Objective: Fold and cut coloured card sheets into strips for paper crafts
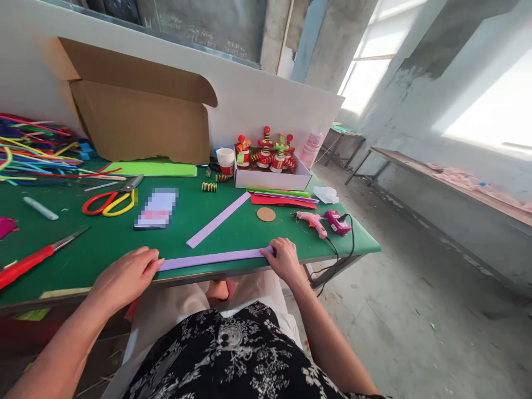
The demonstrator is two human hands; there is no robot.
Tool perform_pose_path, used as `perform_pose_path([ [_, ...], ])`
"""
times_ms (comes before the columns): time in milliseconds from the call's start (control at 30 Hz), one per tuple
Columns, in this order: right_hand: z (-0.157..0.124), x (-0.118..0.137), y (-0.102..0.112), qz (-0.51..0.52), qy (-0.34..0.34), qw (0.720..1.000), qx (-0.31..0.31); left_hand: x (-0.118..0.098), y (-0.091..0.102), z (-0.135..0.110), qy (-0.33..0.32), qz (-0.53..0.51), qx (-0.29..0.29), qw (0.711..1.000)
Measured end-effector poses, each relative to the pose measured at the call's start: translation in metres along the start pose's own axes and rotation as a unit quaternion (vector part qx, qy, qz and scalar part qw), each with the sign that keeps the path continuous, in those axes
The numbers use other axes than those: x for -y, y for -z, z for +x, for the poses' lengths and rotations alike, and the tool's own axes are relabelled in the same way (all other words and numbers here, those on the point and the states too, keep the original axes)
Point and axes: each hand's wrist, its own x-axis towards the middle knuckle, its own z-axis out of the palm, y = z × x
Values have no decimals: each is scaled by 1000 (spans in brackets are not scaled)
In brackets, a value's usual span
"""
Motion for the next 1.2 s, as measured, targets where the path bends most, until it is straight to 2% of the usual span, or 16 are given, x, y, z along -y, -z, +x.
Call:
perform_pose_path([
  [133, -6, -7, 3, 73, 34, 997, -8, 4, -6, -3, -16, -13, -18, 1000],
  [367, -11, -16, 3, 148, 46, 988, -10, 9, -16, -4, -58, -29, -109, 992],
  [500, -7, -14, 5, 138, 22, 990, 0, 12, -16, -4, -54, -25, -82, 995],
  [733, -5, -5, -3, 38, -30, 998, -32, 7, -12, -5, -38, 12, -44, 998],
  [967, -4, -1, -8, -28, -31, 998, -46, -3, -4, -4, -2, 66, 16, 998],
  [1200, -4, 1, -6, -46, -32, 998, -32, 0, -4, -5, -10, 88, 27, 996],
])
